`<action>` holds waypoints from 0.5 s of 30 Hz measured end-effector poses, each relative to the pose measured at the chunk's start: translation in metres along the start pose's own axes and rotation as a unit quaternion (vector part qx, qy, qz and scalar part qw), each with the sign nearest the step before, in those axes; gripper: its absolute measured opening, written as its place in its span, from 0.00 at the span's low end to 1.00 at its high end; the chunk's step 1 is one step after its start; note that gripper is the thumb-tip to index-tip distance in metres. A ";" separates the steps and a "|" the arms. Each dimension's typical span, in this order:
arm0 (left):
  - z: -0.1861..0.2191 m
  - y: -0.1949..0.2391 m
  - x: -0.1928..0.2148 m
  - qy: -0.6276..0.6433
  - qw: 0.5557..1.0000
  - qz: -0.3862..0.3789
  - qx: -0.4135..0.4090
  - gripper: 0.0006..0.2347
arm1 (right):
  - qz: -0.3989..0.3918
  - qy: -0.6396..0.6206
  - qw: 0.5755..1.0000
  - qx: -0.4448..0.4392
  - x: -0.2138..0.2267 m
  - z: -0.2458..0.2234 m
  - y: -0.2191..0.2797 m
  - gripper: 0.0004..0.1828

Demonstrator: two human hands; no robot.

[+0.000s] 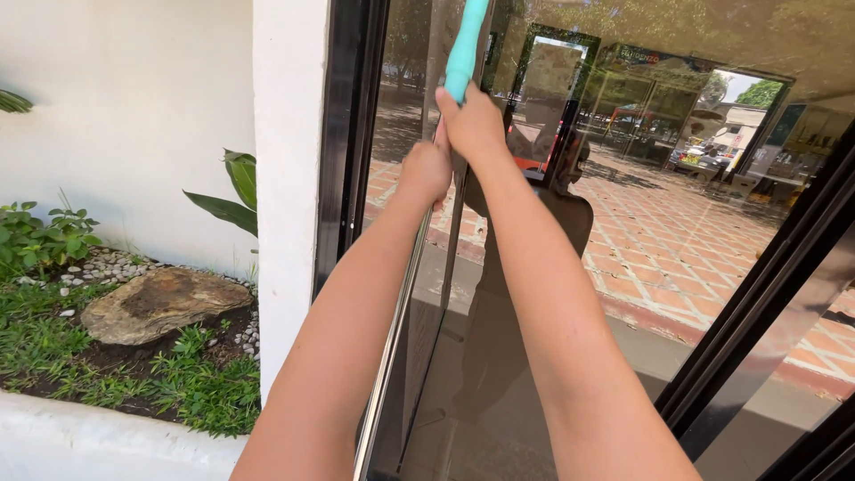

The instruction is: Cleaning a large glass front door using a window scrubber and squeegee tool.

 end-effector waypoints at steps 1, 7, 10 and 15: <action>0.014 -0.001 0.002 0.000 1.000 -0.003 0.001 0.35 | 0.000 0.001 1.000 -0.003 0.002 0.006 -0.017 0.26; 0.061 -0.028 0.020 -0.120 0.988 0.032 -0.090 0.21 | 0.124 0.001 0.982 0.144 0.000 0.016 -0.078 0.24; 0.055 -0.017 0.027 0.091 0.995 0.037 0.009 0.30 | 0.108 -0.012 0.985 0.132 -0.030 0.023 -0.058 0.24; 0.030 -0.018 0.009 0.066 0.998 0.013 -0.012 0.30 | 0.113 -0.005 0.985 0.128 -0.052 0.032 -0.033 0.25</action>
Point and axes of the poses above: each hand's wrist, its own y-axis away from the middle knuckle, its own x-axis out of the back of the hand, z = x × y, the point moved 4 cm from there along -y, towards the middle knuckle, and after that the axes turned 9 degrees about x, right-handed, at the moved point
